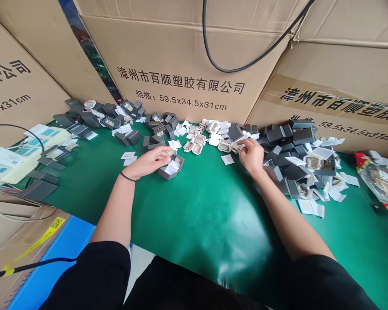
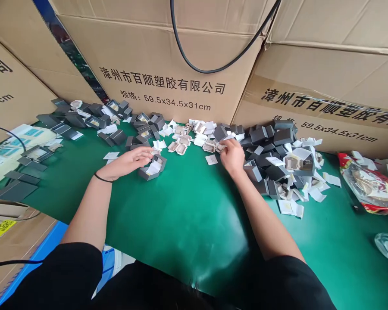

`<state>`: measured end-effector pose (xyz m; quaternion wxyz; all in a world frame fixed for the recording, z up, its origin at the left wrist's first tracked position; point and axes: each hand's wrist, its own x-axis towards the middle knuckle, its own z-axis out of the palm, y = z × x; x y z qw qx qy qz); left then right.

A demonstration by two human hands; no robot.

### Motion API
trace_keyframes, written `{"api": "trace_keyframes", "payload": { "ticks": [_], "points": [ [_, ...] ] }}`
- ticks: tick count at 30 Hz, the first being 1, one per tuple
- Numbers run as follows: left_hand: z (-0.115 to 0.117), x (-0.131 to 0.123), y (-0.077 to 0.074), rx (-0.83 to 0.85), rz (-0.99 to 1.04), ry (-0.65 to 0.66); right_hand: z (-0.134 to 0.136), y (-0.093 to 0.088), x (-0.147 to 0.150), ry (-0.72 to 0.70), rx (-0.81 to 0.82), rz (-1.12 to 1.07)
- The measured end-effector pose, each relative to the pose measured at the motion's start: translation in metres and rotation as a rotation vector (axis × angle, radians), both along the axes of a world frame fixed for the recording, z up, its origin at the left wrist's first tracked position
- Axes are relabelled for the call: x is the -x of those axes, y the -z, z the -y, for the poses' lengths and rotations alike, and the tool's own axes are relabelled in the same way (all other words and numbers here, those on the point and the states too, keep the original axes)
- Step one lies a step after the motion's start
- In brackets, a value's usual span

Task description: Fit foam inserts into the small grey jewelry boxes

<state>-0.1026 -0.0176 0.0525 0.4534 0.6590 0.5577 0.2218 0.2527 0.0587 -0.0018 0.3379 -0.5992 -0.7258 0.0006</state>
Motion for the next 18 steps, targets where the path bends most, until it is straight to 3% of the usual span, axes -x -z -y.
{"api": "trace_keyframes", "payload": {
  "ticks": [2,5,8,11,15,18],
  "points": [
    [-0.002,-0.006,0.004,0.016,-0.037,-0.013,-0.009,-0.007,-0.009,0.167,-0.007,-0.005],
    [-0.004,-0.011,0.008,0.017,-0.059,-0.077,-0.01,-0.009,-0.014,0.228,0.049,0.074],
    [-0.006,-0.015,0.009,-0.003,-0.145,-0.042,0.011,0.003,0.0,0.074,-0.023,0.182],
    [-0.005,-0.027,0.017,-0.112,-0.263,0.012,0.032,0.015,0.019,-0.093,0.033,0.304],
    [0.003,-0.056,0.036,-0.382,-0.305,-0.151,0.034,0.024,0.03,-0.097,0.145,0.355],
    [0.006,-0.081,0.047,-0.52,-0.32,-0.232,0.027,0.029,0.029,-0.129,0.137,0.253]
  ]
}}
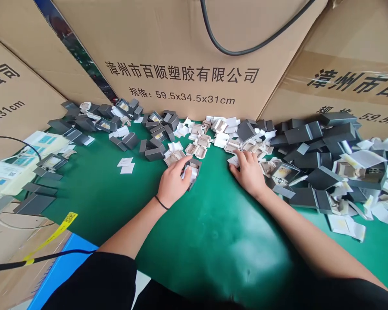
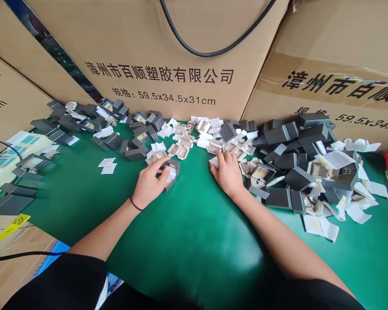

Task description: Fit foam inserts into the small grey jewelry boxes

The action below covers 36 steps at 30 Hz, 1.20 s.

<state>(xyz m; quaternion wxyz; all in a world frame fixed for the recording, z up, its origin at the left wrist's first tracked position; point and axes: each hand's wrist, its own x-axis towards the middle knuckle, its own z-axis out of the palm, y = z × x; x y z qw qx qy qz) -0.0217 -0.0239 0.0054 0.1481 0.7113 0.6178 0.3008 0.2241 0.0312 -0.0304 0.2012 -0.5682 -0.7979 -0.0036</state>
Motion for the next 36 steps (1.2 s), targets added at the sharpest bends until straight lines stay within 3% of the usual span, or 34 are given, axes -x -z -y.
{"api": "trace_keyframes", "payload": {
  "ticks": [4,9,13,17,22,27,31,36],
  "points": [
    [-0.02,-0.03,0.006,-0.13,-0.056,0.019,-0.008,0.005,0.0,0.017,0.045,-0.246],
    [-0.068,-0.056,0.007,-0.12,0.051,0.06,-0.041,0.001,0.014,-0.016,0.085,-0.54],
    [-0.096,-0.053,0.009,-0.124,0.085,0.084,-0.067,-0.001,0.027,0.04,0.001,-0.743],
    [-0.112,-0.038,0.011,-0.078,0.13,0.105,-0.068,-0.004,0.032,0.013,0.061,-0.805],
    [-0.113,-0.027,0.009,-0.009,0.185,0.24,-0.061,-0.007,0.028,0.04,0.116,-0.859],
    [-0.108,-0.024,0.009,0.047,0.072,0.356,-0.062,-0.003,0.026,0.08,0.216,-0.988],
    [-0.104,-0.024,0.01,0.031,0.042,0.428,-0.064,-0.003,0.03,0.026,0.218,-1.127],
    [-0.095,-0.03,0.01,0.037,0.05,0.397,-0.069,-0.005,0.033,0.01,0.199,-1.255]
  ]
}}
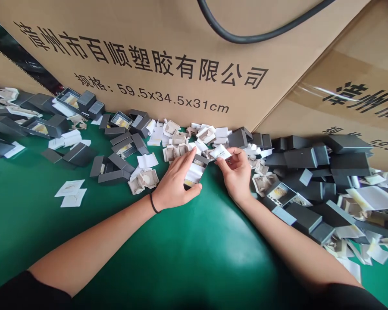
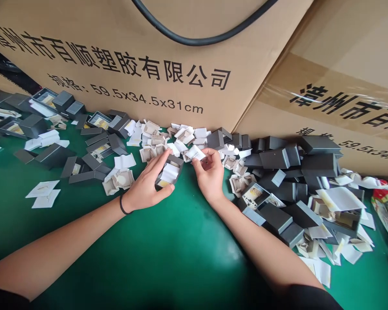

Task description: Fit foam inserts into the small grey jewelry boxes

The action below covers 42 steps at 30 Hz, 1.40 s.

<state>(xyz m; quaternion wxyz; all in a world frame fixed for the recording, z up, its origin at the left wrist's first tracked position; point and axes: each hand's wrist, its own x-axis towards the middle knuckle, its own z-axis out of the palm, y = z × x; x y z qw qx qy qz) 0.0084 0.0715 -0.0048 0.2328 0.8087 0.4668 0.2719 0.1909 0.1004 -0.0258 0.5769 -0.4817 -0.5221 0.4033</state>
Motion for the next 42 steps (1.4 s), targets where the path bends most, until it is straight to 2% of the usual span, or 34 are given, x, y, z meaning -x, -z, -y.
{"api": "trace_keyframes", "payload": {
  "ticks": [6,17,26,31,34,42],
  "points": [
    [0.0,-0.002,0.001,0.029,0.012,-0.064,0.002,-0.001,-0.001,-0.015,0.0,-0.011],
    [0.0,-0.001,0.0,0.007,0.051,-0.021,0.001,-0.001,-0.003,-0.056,-0.002,-0.067],
    [0.002,0.005,0.003,0.018,0.1,0.011,0.005,0.003,-0.002,-0.043,-0.09,0.166],
    [0.003,0.005,0.002,0.01,0.076,0.062,0.012,-0.004,-0.003,0.017,-0.352,0.455],
    [0.003,0.004,0.003,0.022,0.071,0.072,0.013,-0.005,-0.006,0.067,-0.459,0.525],
    [0.003,0.002,0.001,0.064,0.098,0.036,0.018,-0.002,-0.013,0.188,-0.376,0.494]
  ]
}}
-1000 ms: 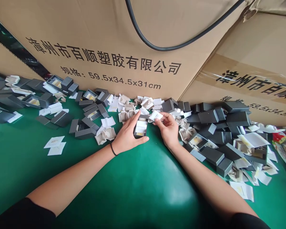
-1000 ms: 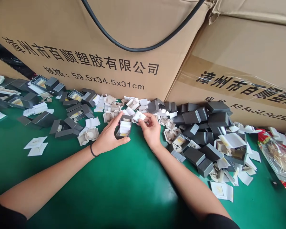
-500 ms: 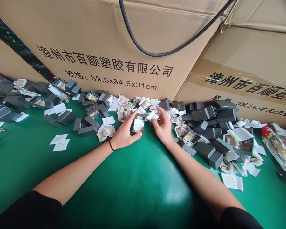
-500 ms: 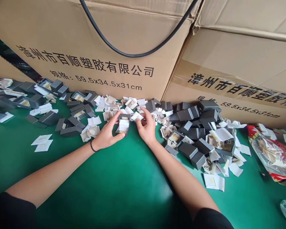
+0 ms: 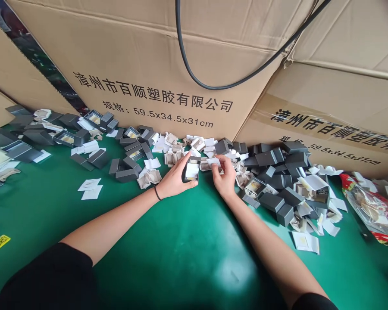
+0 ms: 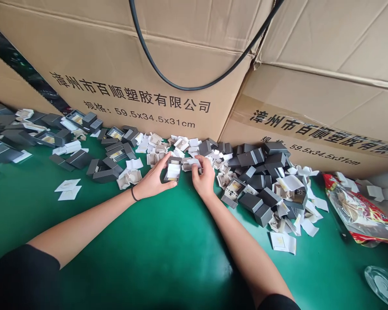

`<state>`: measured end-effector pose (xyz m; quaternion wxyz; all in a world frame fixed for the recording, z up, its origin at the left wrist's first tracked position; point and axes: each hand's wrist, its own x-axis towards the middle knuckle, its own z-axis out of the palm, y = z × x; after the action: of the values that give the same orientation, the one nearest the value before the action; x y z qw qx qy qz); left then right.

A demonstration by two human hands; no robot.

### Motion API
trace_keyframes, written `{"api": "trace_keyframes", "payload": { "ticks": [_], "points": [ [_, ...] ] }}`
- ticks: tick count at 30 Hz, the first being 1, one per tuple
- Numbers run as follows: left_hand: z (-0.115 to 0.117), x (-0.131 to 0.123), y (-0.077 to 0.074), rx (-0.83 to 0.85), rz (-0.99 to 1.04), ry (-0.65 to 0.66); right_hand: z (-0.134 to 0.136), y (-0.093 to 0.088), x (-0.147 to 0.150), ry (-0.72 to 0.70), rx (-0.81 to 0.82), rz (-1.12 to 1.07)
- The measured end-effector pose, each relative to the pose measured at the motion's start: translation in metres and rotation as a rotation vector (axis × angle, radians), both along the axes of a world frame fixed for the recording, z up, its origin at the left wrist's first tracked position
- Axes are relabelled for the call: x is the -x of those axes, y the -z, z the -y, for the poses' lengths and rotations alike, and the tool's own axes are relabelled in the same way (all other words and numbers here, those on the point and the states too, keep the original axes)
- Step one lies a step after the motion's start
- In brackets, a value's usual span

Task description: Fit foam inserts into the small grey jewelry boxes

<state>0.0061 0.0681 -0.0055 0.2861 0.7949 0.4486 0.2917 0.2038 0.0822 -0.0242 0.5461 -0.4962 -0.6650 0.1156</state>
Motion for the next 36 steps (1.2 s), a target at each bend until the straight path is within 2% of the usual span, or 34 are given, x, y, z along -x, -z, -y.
{"api": "trace_keyframes", "payload": {
  "ticks": [3,7,9,11,21,27,36],
  "points": [
    [-0.001,0.0,0.002,0.016,0.01,-0.019,0.004,-0.004,-0.003,-0.066,-0.035,0.157],
    [-0.005,0.0,0.007,-0.011,0.024,0.006,0.008,-0.009,-0.007,-0.247,-0.072,0.727],
    [-0.006,0.0,0.008,-0.037,0.012,0.033,0.008,-0.009,-0.006,-0.24,-0.068,0.913],
    [-0.007,0.0,0.009,-0.056,-0.01,0.047,0.006,-0.007,-0.004,-0.214,-0.06,0.99],
    [-0.005,-0.004,0.006,-0.091,-0.069,0.053,0.007,-0.005,-0.002,-0.218,-0.013,0.956],
    [-0.007,-0.005,0.007,-0.136,-0.099,-0.015,0.009,-0.005,-0.001,-0.176,0.035,0.918],
    [-0.005,-0.005,0.005,-0.113,-0.106,-0.027,0.008,-0.004,0.005,-0.196,0.127,0.945]
  ]
}}
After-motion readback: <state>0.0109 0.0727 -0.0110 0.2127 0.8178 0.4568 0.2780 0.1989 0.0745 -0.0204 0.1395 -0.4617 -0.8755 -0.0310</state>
